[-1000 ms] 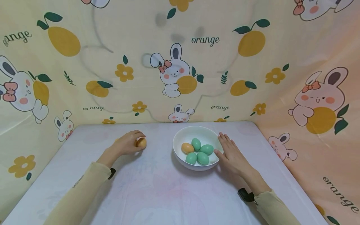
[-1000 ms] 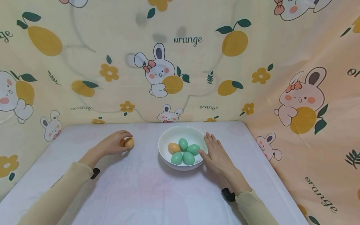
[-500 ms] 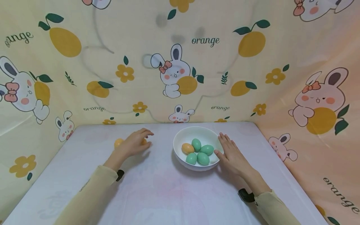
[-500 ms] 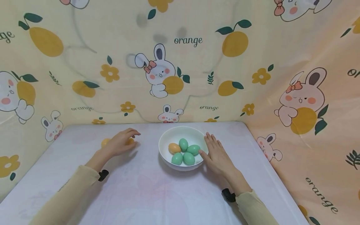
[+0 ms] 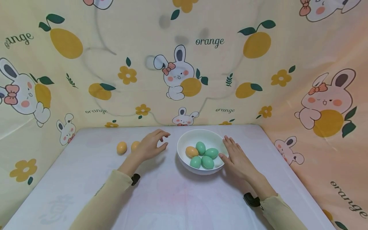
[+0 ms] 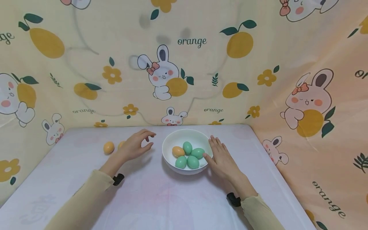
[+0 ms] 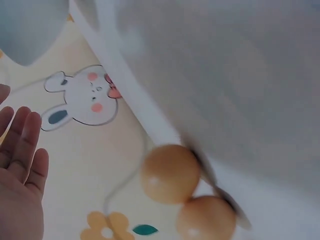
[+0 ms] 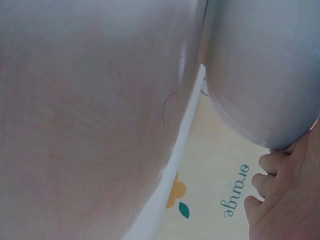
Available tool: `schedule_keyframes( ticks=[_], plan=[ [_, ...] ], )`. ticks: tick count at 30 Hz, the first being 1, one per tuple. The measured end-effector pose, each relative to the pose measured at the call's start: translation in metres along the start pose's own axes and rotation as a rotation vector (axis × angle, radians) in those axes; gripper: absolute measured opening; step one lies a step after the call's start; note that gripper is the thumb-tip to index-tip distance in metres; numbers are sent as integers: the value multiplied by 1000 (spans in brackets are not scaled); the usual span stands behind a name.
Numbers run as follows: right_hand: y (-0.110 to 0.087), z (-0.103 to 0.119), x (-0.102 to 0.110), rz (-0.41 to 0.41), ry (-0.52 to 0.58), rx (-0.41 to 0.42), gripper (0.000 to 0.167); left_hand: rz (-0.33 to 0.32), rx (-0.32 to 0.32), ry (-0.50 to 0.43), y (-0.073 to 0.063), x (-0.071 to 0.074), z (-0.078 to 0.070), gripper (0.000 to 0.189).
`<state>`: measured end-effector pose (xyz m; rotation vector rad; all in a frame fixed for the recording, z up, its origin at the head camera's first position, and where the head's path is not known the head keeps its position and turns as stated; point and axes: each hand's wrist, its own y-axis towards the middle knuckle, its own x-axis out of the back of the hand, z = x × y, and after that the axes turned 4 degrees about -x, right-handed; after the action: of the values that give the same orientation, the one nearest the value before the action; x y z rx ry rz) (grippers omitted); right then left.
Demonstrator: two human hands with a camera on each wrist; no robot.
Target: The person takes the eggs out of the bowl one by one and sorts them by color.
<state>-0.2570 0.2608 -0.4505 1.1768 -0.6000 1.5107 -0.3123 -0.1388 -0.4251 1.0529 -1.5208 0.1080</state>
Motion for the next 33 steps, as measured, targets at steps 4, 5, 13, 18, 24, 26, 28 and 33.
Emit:
schedule_keyframes(
  ticks=[4, 5, 13, 18, 24, 26, 28, 33],
  plan=[
    [0, -1, 0, 3, -3, -4, 77, -20, -24, -7, 10, -4, -9, 35],
    [0, -1, 0, 3, -2, -5, 77, -23, -29, -9, 12, -5, -11, 34],
    [0, -1, -1, 9, -4, -9, 77, 9, -28, -32, 30, -13, -30, 35],
    [0, -1, 0, 13, -9, -13, 77, 10, -89, -30, 40, -17, -40, 33],
    [1, -1, 0, 15, -6, -17, 78, 98, -108, -11, 52, -23, -50, 31],
    [1, -1, -1, 11, -9, -12, 78, 139, -108, -7, 56, -25, -53, 30],
    [2, -1, -1, 8, -12, -11, 77, 176, -110, -11, 60, -27, -55, 29],
    [1, -1, -1, 13, -10, -20, 78, 290, -91, -14, 71, -33, -59, 31]
  ],
)
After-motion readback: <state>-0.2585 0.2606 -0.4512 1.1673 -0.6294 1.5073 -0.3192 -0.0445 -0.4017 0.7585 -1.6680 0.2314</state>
